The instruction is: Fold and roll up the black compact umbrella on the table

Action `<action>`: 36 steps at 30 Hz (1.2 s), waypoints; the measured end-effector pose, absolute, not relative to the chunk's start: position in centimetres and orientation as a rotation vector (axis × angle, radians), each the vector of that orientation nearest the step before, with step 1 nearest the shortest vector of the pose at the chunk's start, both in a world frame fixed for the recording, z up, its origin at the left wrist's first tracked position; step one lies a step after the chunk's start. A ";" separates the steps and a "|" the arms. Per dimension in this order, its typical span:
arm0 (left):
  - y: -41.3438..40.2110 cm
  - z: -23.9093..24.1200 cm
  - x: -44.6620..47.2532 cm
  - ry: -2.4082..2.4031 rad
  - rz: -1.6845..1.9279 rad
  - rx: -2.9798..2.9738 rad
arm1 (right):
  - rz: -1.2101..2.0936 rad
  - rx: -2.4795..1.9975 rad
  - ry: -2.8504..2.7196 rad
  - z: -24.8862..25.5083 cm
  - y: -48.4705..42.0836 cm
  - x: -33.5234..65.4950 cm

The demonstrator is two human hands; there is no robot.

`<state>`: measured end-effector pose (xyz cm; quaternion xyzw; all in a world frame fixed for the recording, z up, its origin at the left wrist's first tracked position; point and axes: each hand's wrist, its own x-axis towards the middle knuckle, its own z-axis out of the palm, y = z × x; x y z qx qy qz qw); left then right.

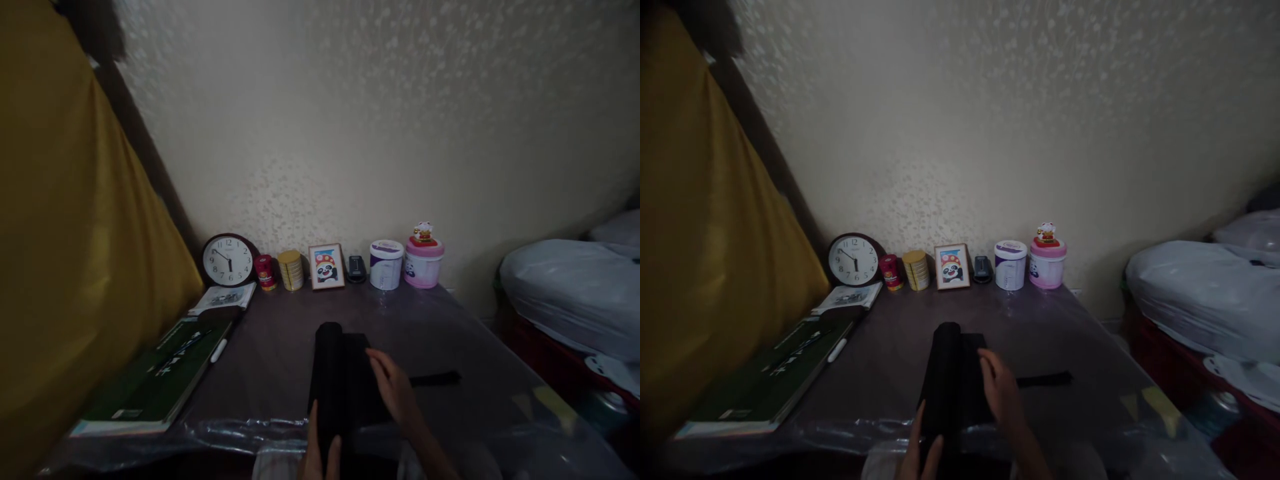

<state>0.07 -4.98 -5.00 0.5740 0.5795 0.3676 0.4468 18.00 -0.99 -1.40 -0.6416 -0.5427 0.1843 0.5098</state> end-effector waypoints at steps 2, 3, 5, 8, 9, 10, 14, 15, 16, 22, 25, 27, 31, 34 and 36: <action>-5.0 -4.9 0.2 1.464 0.886 1.421 | 0.369 -1.634 -1.208 -2.6 -0.4 20.3; -5.0 -5.0 0.2 1.478 0.876 1.427 | 0.377 -1.651 -1.189 -3.1 -0.2 21.0; -4.9 -5.2 0.3 1.512 0.857 1.439 | 0.442 -1.648 -1.153 -3.9 0.0 21.7; -4.9 -5.4 0.3 1.550 0.843 1.468 | 0.558 -1.623 -1.081 -4.2 -0.3 21.3; -4.8 -5.5 0.3 1.548 0.842 1.474 | 0.592 -1.615 -1.067 -4.1 -0.4 21.0; -4.8 -5.5 0.3 1.541 0.841 1.477 | 0.628 -1.607 -1.060 -3.9 -0.6 20.7; -4.9 -5.2 0.4 1.529 0.847 1.459 | 0.767 -1.567 -1.115 -3.4 -1.6 19.5; -4.9 -5.2 0.4 1.519 0.855 1.461 | 0.777 -1.571 -1.122 -3.3 -1.8 19.3; -4.9 -5.2 0.3 1.504 0.859 1.465 | 0.780 -1.572 -1.123 -3.1 -1.9 19.0; -4.8 -5.4 0.3 1.490 0.838 1.467 | 0.829 -1.456 -1.090 -1.2 -0.3 16.1; -4.9 -5.4 0.5 1.479 0.884 1.455 | 0.836 -1.443 -1.152 -0.5 1.1 14.0; -4.9 -5.4 0.6 1.470 0.898 1.463 | 0.823 -1.462 -1.245 -0.4 1.6 12.6; -5.0 -5.3 0.6 1.491 0.889 1.454 | 0.712 -1.640 -1.448 -0.1 1.9 10.5; -4.9 -5.4 0.4 1.473 0.888 1.433 | 0.623 -1.717 -1.607 0.4 1.6 9.7; -4.8 -5.6 0.3 1.443 0.898 1.452 | 0.604 -1.712 -1.696 0.9 1.3 9.4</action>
